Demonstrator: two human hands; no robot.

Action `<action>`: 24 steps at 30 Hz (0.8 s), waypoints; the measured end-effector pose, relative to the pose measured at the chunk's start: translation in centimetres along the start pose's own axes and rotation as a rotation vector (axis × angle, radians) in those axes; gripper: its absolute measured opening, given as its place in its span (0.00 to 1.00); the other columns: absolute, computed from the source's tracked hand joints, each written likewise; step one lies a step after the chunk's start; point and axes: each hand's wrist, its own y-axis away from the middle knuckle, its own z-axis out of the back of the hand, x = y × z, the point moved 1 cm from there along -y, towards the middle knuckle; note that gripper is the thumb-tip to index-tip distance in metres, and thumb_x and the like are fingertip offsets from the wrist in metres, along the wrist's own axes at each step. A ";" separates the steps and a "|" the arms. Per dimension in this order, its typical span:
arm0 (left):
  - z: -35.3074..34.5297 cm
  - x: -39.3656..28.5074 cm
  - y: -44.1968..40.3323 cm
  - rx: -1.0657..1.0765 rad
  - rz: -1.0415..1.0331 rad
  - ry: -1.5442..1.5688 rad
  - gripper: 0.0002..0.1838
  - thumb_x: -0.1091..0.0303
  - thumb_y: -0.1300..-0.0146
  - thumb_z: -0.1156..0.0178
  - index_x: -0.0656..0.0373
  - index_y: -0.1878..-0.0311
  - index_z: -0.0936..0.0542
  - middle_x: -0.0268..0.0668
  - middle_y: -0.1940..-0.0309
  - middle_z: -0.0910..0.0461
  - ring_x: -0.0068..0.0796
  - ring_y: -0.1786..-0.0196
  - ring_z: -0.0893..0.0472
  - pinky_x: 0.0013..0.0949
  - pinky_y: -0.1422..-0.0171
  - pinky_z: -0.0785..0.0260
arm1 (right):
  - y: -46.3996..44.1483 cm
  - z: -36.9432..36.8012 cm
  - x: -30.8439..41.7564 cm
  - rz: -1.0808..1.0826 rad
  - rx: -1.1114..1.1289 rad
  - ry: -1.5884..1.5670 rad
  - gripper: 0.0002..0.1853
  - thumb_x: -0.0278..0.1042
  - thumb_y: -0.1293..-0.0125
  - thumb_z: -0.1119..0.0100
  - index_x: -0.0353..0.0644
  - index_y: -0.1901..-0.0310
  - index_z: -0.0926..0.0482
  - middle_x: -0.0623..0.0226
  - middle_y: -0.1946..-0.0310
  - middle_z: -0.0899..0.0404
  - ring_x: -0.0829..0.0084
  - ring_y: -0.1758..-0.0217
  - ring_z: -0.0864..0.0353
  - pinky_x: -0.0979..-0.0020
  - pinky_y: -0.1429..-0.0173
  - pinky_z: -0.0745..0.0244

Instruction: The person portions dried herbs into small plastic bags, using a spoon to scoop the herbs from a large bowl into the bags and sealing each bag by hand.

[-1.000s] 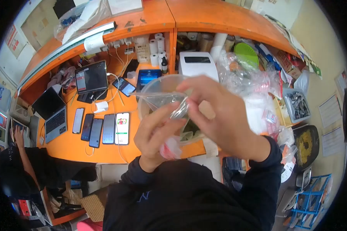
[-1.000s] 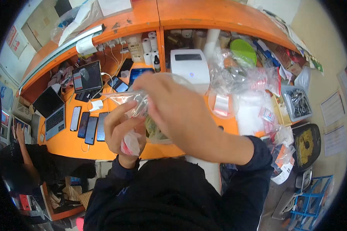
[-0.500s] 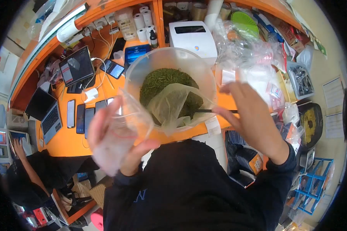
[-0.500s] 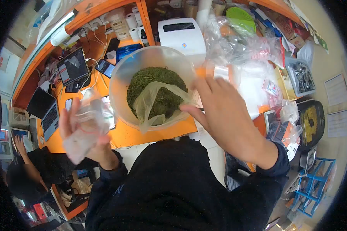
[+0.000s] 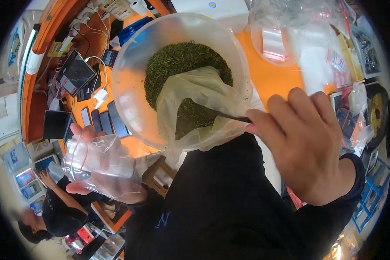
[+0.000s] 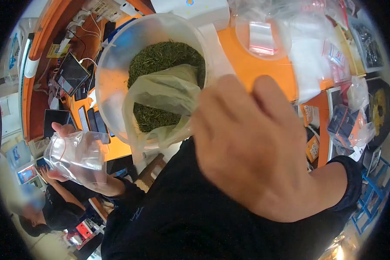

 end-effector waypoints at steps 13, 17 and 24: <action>-0.5 0.0 0.1 -0.171 -0.145 -0.499 0.53 0.38 0.47 0.38 0.58 0.28 0.53 0.40 0.42 0.34 0.23 0.64 0.26 0.30 0.56 0.28 | -1.1 -3.5 0.0 0.239 -0.007 -0.277 0.05 0.33 0.50 0.37 0.45 0.71 0.21 0.71 0.78 0.31 0.78 0.75 0.30 0.74 0.73 0.43; 0.3 0.0 0.6 -0.271 -0.288 -0.704 0.56 0.30 0.49 0.43 0.61 0.29 0.52 0.39 0.42 0.33 0.21 0.63 0.26 0.30 0.55 0.28 | -2.2 -3.2 -2.1 0.056 0.136 -0.618 0.05 0.33 0.45 0.38 0.42 0.70 0.20 0.66 0.80 0.28 0.70 0.74 0.25 0.73 0.71 0.37; -1.0 1.2 0.1 -0.379 -0.338 -0.958 0.59 0.26 0.53 0.43 0.64 0.30 0.50 0.39 0.42 0.33 0.27 0.49 0.28 0.31 0.47 0.31 | -1.7 -4.9 -5.1 -0.243 0.196 -1.015 0.10 0.38 0.40 0.41 0.39 0.66 0.18 0.61 0.74 0.20 0.66 0.72 0.21 0.70 0.66 0.28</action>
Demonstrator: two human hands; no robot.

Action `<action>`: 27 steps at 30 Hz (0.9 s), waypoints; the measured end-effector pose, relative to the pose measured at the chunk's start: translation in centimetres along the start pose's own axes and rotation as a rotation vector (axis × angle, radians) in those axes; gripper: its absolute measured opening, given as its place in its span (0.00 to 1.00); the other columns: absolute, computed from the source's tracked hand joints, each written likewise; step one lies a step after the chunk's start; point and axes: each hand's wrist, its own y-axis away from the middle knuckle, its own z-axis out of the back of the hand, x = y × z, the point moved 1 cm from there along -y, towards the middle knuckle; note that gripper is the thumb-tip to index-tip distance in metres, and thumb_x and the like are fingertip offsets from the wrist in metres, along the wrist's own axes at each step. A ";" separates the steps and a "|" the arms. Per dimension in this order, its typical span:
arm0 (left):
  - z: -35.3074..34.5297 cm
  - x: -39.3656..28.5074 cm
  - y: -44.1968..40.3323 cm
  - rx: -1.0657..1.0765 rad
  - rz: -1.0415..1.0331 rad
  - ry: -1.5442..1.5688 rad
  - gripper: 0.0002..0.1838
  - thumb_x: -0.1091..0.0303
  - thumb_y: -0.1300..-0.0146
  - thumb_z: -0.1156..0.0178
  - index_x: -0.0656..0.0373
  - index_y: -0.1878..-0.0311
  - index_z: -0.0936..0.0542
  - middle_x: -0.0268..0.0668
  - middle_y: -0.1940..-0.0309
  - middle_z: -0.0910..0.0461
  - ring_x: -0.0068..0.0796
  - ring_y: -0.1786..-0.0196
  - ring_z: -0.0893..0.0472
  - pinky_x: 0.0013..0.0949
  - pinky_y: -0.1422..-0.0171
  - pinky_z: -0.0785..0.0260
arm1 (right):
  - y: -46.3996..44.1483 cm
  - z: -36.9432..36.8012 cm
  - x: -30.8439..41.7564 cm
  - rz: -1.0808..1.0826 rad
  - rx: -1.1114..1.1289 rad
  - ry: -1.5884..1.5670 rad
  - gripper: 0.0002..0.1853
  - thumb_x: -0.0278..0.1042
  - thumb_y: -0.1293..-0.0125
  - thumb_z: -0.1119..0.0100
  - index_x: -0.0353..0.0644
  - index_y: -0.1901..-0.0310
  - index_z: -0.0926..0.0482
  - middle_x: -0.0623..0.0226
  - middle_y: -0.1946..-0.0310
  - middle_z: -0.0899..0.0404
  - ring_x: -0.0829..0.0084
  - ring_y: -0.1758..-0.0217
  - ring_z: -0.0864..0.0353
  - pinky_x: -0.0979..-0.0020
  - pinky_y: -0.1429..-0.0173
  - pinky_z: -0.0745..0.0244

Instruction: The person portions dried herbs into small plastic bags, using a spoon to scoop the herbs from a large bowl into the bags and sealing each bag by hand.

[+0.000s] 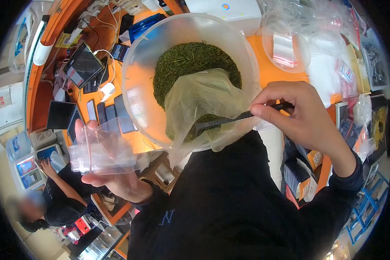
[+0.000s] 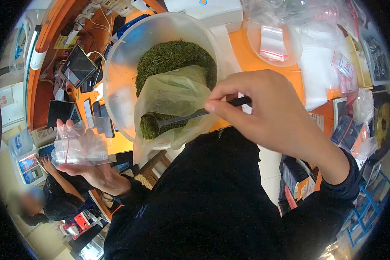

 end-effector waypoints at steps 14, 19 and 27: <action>-1.2 -0.5 -0.4 0.060 -0.309 -0.364 0.55 0.38 0.64 0.26 0.69 0.40 0.35 0.46 0.55 0.24 0.30 0.56 0.23 0.28 0.53 0.31 | 2.1 0.7 -0.6 0.024 -0.145 0.097 0.09 0.36 0.40 0.39 0.38 0.68 0.19 0.65 0.74 0.21 0.68 0.73 0.22 0.73 0.67 0.31; -1.3 -0.5 -0.3 0.052 -0.336 -0.292 0.54 0.45 0.67 0.22 0.70 0.41 0.34 0.47 0.56 0.23 0.33 0.53 0.22 0.30 0.51 0.30 | 3.0 -0.2 2.5 0.201 -0.304 0.546 0.06 0.34 0.44 0.39 0.42 0.73 0.22 0.67 0.77 0.27 0.73 0.73 0.26 0.73 0.68 0.35; -0.9 -0.5 -0.6 0.072 -0.401 -0.258 0.51 0.45 0.65 0.22 0.70 0.42 0.33 0.47 0.55 0.22 0.32 0.53 0.23 0.28 0.52 0.31 | 2.1 -5.5 3.7 0.652 -0.184 1.109 0.04 0.36 0.45 0.39 0.52 0.74 0.22 0.75 0.78 0.31 0.77 0.73 0.29 0.73 0.72 0.43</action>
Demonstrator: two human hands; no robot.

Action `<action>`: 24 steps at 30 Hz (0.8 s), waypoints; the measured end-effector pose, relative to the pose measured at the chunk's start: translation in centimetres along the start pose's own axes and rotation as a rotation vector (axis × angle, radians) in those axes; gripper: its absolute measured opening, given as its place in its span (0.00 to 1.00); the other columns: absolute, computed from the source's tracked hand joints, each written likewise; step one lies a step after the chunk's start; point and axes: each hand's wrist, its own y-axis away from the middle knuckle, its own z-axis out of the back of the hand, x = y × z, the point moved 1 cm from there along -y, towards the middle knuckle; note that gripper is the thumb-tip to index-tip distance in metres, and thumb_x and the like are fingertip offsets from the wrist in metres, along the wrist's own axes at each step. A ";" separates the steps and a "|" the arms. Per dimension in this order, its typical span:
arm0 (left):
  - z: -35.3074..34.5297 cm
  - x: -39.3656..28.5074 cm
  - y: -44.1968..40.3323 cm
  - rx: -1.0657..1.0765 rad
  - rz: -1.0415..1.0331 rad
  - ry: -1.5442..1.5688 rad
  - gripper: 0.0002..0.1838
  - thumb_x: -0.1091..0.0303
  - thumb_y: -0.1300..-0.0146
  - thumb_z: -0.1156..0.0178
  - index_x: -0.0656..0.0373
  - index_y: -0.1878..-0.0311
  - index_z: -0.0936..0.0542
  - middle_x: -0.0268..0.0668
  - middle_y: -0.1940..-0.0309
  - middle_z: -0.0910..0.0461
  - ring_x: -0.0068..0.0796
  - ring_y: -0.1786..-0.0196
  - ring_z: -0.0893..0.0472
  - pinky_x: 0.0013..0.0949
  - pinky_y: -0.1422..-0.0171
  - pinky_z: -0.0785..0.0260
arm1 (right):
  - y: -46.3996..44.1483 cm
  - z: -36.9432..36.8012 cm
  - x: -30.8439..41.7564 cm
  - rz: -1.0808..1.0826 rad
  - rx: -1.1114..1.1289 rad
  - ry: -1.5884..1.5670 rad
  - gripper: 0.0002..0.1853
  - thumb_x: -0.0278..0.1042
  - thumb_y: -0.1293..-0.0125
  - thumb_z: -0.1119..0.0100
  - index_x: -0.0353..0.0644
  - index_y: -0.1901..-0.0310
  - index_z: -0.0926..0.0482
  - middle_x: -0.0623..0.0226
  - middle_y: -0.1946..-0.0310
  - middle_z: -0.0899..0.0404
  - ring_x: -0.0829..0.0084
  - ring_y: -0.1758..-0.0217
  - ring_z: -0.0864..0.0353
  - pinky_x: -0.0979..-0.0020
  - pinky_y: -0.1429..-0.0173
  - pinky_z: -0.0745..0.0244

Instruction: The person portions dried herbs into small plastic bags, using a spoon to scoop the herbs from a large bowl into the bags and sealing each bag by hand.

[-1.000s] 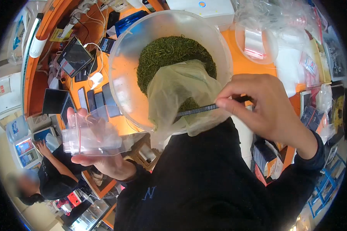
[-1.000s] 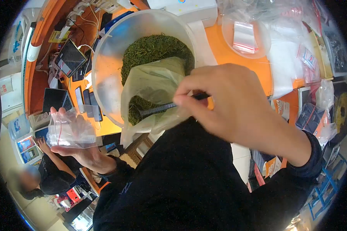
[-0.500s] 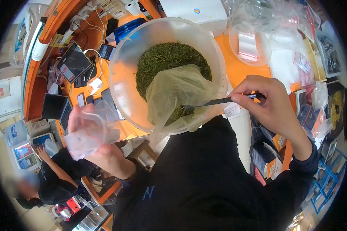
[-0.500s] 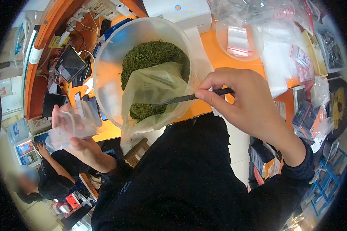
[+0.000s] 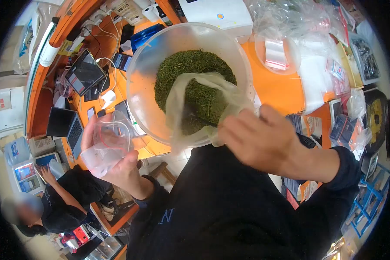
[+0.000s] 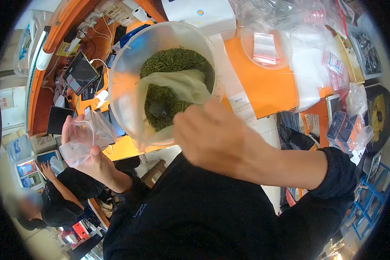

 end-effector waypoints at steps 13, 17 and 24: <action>0.9 0.3 0.2 0.006 0.041 -0.009 0.52 0.46 0.66 0.22 0.69 0.41 0.33 0.47 0.53 0.23 0.27 0.56 0.23 0.24 0.57 0.30 | 3.6 -0.1 -4.3 -0.809 0.123 -0.978 0.10 0.38 0.40 0.38 0.40 0.68 0.19 0.65 0.75 0.20 0.70 0.73 0.21 0.72 0.68 0.30; 0.3 0.0 0.2 0.010 0.047 0.006 0.52 0.46 0.67 0.21 0.68 0.41 0.33 0.46 0.53 0.23 0.28 0.56 0.23 0.25 0.57 0.30 | 4.9 0.1 -4.0 -0.835 0.090 -0.897 0.10 0.38 0.40 0.38 0.39 0.68 0.19 0.65 0.75 0.20 0.72 0.73 0.20 0.73 0.69 0.31; -0.3 -0.3 0.2 0.052 0.048 0.022 0.50 0.46 0.66 0.22 0.67 0.42 0.32 0.47 0.52 0.23 0.32 0.52 0.22 0.28 0.52 0.29 | 5.1 0.9 -3.9 -0.841 0.110 -0.913 0.08 0.35 0.40 0.38 0.40 0.69 0.19 0.65 0.75 0.20 0.71 0.72 0.20 0.73 0.67 0.28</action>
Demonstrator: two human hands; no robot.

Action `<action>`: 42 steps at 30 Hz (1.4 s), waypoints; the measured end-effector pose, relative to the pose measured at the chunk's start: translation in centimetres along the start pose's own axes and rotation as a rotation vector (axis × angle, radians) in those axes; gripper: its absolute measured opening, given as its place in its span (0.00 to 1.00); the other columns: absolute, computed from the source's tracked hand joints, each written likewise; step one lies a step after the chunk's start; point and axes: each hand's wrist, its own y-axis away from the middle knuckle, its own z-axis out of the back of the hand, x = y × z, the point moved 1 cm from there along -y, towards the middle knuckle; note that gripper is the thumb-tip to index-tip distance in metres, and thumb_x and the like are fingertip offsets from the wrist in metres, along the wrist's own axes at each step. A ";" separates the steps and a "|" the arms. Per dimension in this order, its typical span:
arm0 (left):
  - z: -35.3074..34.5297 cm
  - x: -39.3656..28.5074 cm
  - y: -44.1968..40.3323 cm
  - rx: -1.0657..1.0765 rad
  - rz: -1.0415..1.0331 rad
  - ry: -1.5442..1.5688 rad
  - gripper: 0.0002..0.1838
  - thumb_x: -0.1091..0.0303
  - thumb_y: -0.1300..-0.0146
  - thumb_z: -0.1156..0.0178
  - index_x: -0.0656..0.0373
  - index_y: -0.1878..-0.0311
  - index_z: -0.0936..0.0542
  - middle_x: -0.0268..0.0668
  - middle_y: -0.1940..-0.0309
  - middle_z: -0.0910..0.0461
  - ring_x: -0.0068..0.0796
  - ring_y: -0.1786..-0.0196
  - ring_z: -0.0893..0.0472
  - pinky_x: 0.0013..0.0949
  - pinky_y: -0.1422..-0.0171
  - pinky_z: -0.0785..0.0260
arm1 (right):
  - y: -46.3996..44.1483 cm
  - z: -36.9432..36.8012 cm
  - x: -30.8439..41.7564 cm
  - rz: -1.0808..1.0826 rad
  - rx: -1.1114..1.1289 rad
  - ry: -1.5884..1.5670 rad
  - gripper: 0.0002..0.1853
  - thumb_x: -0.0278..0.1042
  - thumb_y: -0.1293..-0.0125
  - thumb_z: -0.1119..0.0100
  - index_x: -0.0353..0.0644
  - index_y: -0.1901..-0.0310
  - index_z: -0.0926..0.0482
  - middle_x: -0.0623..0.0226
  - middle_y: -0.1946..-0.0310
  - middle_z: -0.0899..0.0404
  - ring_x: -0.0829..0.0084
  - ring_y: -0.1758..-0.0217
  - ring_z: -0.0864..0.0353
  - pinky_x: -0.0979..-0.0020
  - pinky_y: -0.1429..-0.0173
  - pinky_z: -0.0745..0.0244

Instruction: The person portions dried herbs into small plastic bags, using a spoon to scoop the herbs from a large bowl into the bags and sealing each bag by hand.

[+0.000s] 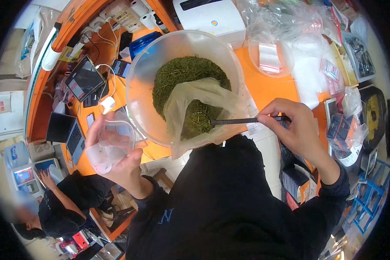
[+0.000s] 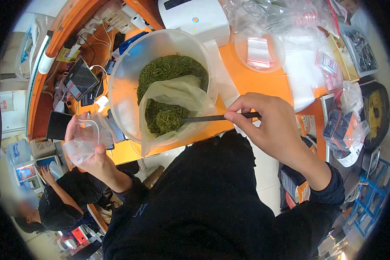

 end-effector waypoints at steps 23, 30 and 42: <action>-3.2 -1.0 -0.9 0.308 -0.085 -0.115 0.48 0.68 0.69 0.20 0.57 0.38 0.32 0.39 0.64 0.18 0.30 0.61 0.18 0.29 0.55 0.26 | 1.2 5.8 2.6 -0.011 -0.152 -0.201 0.06 0.28 0.39 0.37 0.35 0.66 0.22 0.73 0.72 0.24 0.86 0.68 0.28 0.83 0.63 0.33; -4.5 -1.3 -1.5 0.348 -0.026 -0.019 0.52 0.69 0.69 0.21 0.53 0.35 0.36 0.38 0.63 0.19 0.31 0.60 0.19 0.32 0.53 0.26 | -0.1 4.9 5.2 0.113 -0.234 -0.135 0.06 0.26 0.42 0.35 0.35 0.66 0.21 0.71 0.71 0.23 0.85 0.68 0.28 0.84 0.65 0.35; -4.9 -2.0 -2.3 0.409 0.045 -0.027 0.48 0.72 0.62 0.24 0.53 0.34 0.38 0.41 0.66 0.20 0.36 0.63 0.20 0.33 0.56 0.27 | -0.1 3.9 8.4 0.455 -0.444 0.576 0.08 0.31 0.51 0.29 0.46 0.67 0.17 0.75 0.78 0.27 0.76 0.78 0.33 0.73 0.73 0.46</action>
